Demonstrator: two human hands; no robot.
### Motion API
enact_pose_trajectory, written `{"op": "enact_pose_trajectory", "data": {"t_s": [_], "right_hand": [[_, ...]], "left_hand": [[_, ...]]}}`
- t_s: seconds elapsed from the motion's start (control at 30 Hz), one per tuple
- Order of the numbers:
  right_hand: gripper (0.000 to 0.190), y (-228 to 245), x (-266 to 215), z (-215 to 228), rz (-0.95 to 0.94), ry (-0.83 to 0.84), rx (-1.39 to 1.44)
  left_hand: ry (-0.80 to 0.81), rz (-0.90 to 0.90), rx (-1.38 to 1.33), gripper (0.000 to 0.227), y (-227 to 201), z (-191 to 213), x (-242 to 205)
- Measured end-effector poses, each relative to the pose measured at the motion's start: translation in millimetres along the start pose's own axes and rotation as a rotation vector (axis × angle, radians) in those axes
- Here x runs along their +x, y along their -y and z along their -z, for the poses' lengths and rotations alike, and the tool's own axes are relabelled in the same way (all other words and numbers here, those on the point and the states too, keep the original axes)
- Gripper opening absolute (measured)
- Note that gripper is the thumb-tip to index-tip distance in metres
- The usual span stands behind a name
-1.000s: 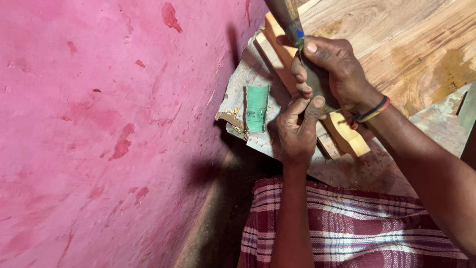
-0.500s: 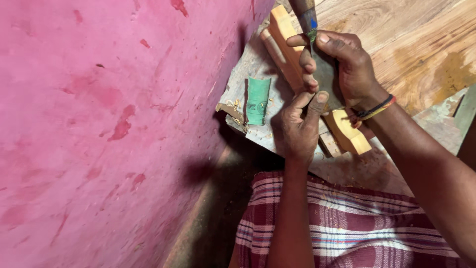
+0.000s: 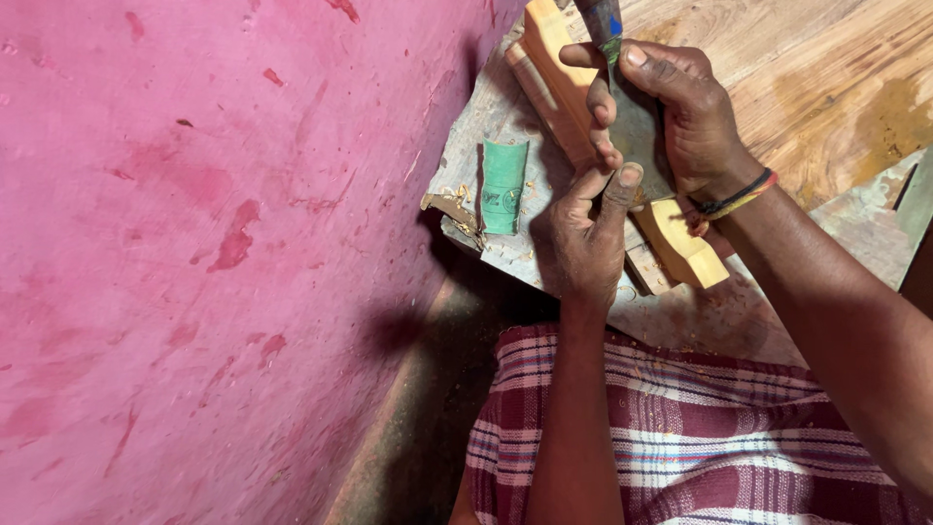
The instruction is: The person smooths a small wooden piece by hand on a workbench, then uses a chisel to carve and shape the wood, removing shavings and refining the edges.
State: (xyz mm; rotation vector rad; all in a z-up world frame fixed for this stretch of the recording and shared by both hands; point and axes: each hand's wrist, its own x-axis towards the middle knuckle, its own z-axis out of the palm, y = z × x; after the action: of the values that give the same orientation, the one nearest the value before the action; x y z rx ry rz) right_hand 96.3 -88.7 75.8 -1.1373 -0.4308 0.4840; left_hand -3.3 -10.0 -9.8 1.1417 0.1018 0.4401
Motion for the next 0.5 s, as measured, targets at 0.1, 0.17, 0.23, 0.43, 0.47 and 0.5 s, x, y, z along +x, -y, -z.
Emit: {"op": "enact_pose_trajectory", "data": {"t_s": [0.1, 0.17, 0.23, 0.43, 0.47, 0.5], "right_hand": [[0.057, 0.8, -2.6, 0.5, 0.014, -0.006, -0.003], [0.057, 0.6, -4.1, -0.5, 0.018, -0.012, 0.002], [0.058, 0.9, -5.1, -1.5, 0.016, -0.025, 0.017], [0.058, 3.3, -5.6, -4.3, 0.010, -0.033, -0.008], [0.058, 3.1, -5.7, -4.9, 0.014, -0.031, -0.012], [0.058, 3.2, -6.0, -5.1, 0.017, -0.029, -0.019]], "left_hand": [[0.001, 0.004, 0.040, 0.031, -3.3, -0.8, -0.9], [-0.021, 0.027, 0.096, 0.031, -6.1, -0.4, -1.1], [-0.025, 0.034, 0.103, 0.030, -8.3, -0.8, -0.5], [-0.023, 0.027, 0.129, 0.025, -8.9, -2.1, -1.2], [-0.016, 0.031, 0.116, 0.024, -8.2, -1.2, -1.6], [-0.009, 0.036, 0.101, 0.024, -6.8, -0.9, -2.0]]}}
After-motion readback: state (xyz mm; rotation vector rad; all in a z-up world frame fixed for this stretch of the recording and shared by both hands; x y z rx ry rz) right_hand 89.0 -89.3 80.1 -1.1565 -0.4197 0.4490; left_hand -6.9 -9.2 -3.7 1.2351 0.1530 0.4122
